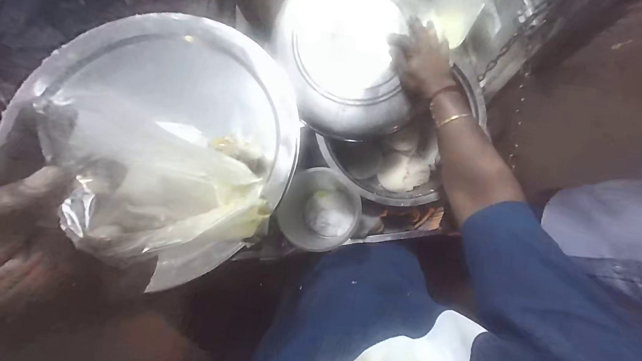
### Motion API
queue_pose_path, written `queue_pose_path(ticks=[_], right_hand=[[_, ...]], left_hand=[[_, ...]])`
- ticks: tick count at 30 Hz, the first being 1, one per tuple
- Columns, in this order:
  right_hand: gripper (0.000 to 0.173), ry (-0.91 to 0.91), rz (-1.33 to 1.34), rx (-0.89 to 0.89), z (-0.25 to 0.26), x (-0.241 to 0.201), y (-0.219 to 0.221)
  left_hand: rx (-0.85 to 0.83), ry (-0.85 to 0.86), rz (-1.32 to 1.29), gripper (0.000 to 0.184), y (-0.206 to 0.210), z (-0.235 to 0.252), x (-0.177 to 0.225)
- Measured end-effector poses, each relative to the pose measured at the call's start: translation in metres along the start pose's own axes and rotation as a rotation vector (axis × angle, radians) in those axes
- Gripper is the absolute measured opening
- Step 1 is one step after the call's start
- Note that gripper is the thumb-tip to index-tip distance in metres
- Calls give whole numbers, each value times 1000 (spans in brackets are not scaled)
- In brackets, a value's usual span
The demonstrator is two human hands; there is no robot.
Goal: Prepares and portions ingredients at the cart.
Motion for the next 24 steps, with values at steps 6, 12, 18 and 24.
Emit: queue_pose_path(ticks=[6,12,18,24], right_hand=[[51,44,-10,14,-32,2,-10],[55,-18,-45,70,-110,-19,-34],[83,5,9,352,-186,-7,-8],[69,10,43,289,-183,5,11]], left_hand=[[-25,99,108,21,23,-5,13],[26,-8,-61,35,84,-14,45],[-54,-204,-257,36,106,-7,18],[-147,-321,-294,40,138,4,-10]])
Point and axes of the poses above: each hand's wrist, its own z-axis towards the middle knuckle, its own y-axis out of the palm, x = y × z, the point moved 6 cm from there along z, towards the middle knuckle, and after that the axes turned 4 degrees about -y, right-handed, at the moved point
